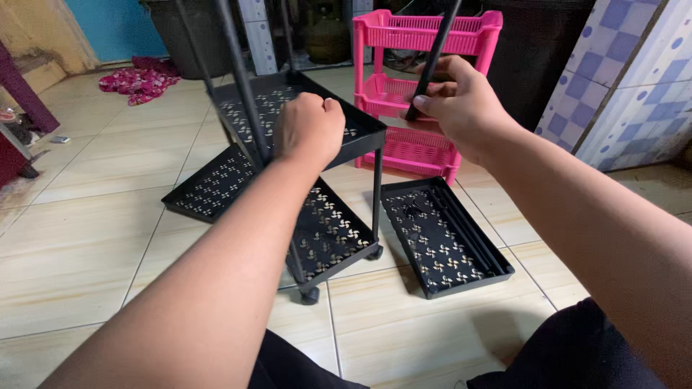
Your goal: The person assembles a black plastic three-tier rolling rack by inserting vertical poles into the base and attaching perforated shelves. They handle multiple shelves and poles, aligning and snapping components together on a tiled floor.
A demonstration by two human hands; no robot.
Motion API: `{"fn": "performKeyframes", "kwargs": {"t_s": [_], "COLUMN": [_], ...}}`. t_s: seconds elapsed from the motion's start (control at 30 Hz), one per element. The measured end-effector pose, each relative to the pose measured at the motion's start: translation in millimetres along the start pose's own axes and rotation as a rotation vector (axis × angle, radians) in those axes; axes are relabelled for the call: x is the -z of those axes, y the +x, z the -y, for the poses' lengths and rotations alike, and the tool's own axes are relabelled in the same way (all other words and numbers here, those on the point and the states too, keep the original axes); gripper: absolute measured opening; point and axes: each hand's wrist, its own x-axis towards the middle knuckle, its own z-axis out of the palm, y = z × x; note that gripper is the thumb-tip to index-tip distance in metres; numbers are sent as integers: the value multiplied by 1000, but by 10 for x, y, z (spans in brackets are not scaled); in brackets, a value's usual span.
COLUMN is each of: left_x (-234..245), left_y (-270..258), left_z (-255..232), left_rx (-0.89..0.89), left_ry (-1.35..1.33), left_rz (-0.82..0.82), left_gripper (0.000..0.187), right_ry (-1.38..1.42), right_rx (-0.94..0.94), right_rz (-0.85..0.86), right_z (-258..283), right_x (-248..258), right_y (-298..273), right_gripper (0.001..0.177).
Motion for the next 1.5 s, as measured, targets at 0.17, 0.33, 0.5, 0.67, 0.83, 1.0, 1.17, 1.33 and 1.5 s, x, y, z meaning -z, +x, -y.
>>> {"fn": "performKeyframes", "kwargs": {"t_s": [0.17,0.33,0.5,0.67,0.83,1.0,1.17,1.33,1.5], "left_x": [271,239,-35,-164,-263,-259,-265,-251,-287], "left_y": [-45,-39,19,145,149,113,165,134,177], "left_z": [276,251,-2,-142,20,201,135,170,154], "left_rx": [-120,-186,-155,-245,-69,3,33,56,53], "left_ry": [9,-235,-700,-536,-544,-777,-689,-771,-885], "left_rz": [52,-136,-32,-102,26,153,113,170,188], "left_gripper": [33,15,18,22,23,30,28,25,25], "right_ry": [-66,-153,-228,-306,-259,-186,-298,-251,-175], "right_rx": [94,179,263,290,88,127,195,112,119], "right_rz": [106,205,239,225,337,419,366,383,368], "right_z": [89,34,-167,-232,-111,-64,-51,-46,-100], "right_x": [-234,-433,-507,-484,-348,-346,-386,-356,-343], "right_y": [-25,52,168,258,250,162,186,143,167], "right_gripper": [28,24,29,33,34,28,28,26,25]}}
